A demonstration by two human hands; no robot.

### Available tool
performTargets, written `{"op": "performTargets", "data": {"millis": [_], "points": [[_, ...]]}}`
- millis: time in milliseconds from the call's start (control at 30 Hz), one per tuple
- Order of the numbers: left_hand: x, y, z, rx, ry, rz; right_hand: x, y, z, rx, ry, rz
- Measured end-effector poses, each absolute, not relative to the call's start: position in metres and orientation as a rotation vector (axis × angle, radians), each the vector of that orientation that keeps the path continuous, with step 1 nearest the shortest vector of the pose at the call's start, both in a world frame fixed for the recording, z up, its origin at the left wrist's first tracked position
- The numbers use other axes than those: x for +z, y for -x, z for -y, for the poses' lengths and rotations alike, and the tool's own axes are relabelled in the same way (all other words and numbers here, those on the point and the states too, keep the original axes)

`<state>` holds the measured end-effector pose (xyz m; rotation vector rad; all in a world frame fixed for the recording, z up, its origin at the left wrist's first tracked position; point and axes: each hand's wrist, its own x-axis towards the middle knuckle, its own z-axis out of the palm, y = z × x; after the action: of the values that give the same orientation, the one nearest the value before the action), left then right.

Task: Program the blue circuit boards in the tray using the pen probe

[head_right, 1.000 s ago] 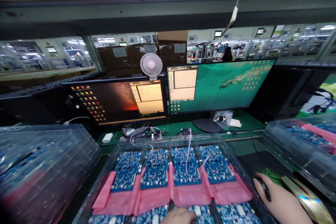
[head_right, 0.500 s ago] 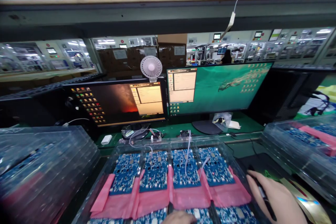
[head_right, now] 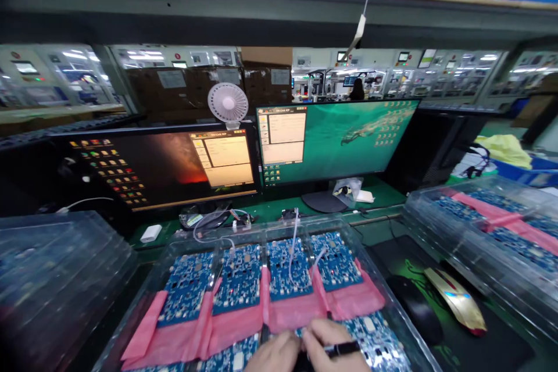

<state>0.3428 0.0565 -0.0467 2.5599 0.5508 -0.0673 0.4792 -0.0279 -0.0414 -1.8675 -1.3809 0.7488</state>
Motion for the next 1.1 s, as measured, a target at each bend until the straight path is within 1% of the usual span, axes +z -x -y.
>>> {"op": "performTargets", "data": {"millis": [100, 300, 467, 600, 667, 733, 833, 867, 933, 1100], "points": [[-0.041, -0.345, -0.058, -0.113, -2.532, -0.543, -0.040, -0.480, 0.028, 0.763, 1.857, 1.382], [-0.030, -0.346, -0.055, -0.179, -2.626, -0.588, -0.024, -0.480, 0.028, 0.904, 1.773, 1.447], [-0.029, -0.345, -0.055, -0.111, -2.760, -0.559, -0.008, -0.487, 0.036, 1.038, 1.809, 1.489], [-0.032, -0.340, -0.060, -0.040, -2.734, -0.502, 0.003, -0.492, 0.046, 1.148, 1.661, 1.520], [-0.035, -0.338, -0.062, 0.023, -2.675, -0.512, 0.005, -0.503, 0.046, 1.195, 1.584, 1.361], [-0.040, -0.337, -0.064, 0.073, -2.613, -0.532, 0.004, -0.523, 0.039, 1.048, 1.581, 1.098], [-0.047, -0.336, -0.065, 0.098, -2.547, -0.544, -0.005, -0.565, 0.015, 0.557, 1.757, 0.798], [-0.049, -0.336, -0.065, 0.100, -2.533, -0.543, -0.009, -0.579, 0.005, 0.467, 1.829, 0.770], [-0.051, -0.336, -0.066, 0.107, -2.512, -0.540, -0.020, -0.601, -0.016, 0.402, 1.899, 0.757], [-0.051, -0.337, -0.068, 0.078, -2.486, -0.532, -0.046, -0.618, -0.044, 0.418, 1.922, 0.885]]}}
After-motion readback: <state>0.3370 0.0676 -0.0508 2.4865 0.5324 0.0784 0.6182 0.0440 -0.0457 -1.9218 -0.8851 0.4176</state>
